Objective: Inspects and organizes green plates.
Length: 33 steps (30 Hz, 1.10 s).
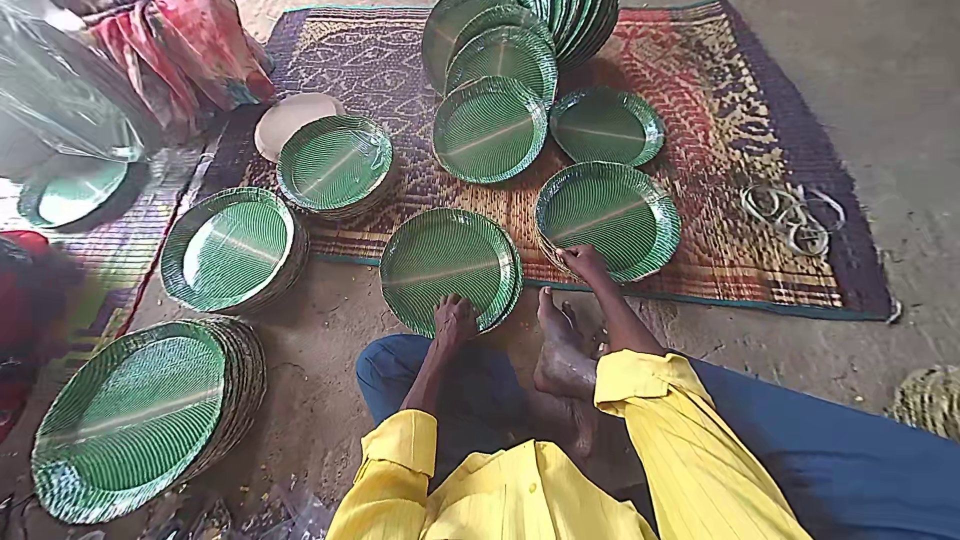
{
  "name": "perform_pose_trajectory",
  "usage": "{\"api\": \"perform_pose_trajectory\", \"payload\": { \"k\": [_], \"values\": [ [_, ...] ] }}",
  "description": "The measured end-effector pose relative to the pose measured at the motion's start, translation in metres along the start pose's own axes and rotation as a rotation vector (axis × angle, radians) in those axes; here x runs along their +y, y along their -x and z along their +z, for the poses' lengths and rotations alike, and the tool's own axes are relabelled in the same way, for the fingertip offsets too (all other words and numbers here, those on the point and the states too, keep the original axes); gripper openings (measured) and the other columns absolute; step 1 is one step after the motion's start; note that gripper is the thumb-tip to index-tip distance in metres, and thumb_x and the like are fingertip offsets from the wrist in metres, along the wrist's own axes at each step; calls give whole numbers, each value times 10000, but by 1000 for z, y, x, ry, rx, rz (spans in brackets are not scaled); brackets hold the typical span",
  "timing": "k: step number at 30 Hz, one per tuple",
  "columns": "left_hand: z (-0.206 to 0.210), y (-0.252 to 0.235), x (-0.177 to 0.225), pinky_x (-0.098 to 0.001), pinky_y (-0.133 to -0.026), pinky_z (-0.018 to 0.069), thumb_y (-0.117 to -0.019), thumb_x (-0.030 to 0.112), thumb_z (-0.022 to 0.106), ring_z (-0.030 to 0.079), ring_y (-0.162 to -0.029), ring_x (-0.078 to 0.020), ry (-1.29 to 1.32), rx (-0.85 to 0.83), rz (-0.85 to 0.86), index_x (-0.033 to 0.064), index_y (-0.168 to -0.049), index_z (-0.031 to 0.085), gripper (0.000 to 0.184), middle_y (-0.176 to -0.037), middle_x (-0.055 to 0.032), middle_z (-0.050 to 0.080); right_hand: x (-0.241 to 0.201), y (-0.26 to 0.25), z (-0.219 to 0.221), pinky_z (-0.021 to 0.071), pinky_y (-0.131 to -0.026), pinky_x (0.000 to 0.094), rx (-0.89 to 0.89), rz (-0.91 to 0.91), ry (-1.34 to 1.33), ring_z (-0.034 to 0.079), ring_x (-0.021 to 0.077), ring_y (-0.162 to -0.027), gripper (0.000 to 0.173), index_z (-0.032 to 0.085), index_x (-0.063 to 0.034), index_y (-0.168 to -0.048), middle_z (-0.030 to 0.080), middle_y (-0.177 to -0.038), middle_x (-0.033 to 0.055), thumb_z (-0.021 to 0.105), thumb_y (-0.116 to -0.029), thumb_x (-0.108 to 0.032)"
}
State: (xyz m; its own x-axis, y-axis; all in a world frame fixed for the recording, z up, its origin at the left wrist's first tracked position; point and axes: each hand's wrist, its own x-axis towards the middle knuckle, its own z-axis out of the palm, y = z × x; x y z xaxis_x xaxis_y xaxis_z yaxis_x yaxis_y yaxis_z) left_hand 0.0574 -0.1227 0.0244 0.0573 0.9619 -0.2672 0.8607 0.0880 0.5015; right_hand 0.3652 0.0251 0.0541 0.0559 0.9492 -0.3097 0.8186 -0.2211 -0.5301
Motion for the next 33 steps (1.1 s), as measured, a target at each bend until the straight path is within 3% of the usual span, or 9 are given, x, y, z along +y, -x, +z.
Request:
{"api": "perform_pose_trajectory", "payload": {
  "k": [21,33],
  "values": [
    [3,-2,-4,-584,-1070,420,-1024,285,529,552,-1296,-410,7,31,34,57,-1241,717,367,-1332,-210,639,2,-7,1,472,-986,653,-17,55,-53,656,440,-1132,405,739,-9,-1158,704,-1161,265,594,-1051,-372],
    [3,-2,-4,-567,-1076,423,-1026,276,519,537,-1315,-410,2,31,33,50,-1241,713,367,-1335,-209,638,-5,-2,-3,486,-947,644,-27,98,-100,672,421,-1078,367,745,-22,-1148,714,-1127,251,631,-1029,-350]
  ]
}}
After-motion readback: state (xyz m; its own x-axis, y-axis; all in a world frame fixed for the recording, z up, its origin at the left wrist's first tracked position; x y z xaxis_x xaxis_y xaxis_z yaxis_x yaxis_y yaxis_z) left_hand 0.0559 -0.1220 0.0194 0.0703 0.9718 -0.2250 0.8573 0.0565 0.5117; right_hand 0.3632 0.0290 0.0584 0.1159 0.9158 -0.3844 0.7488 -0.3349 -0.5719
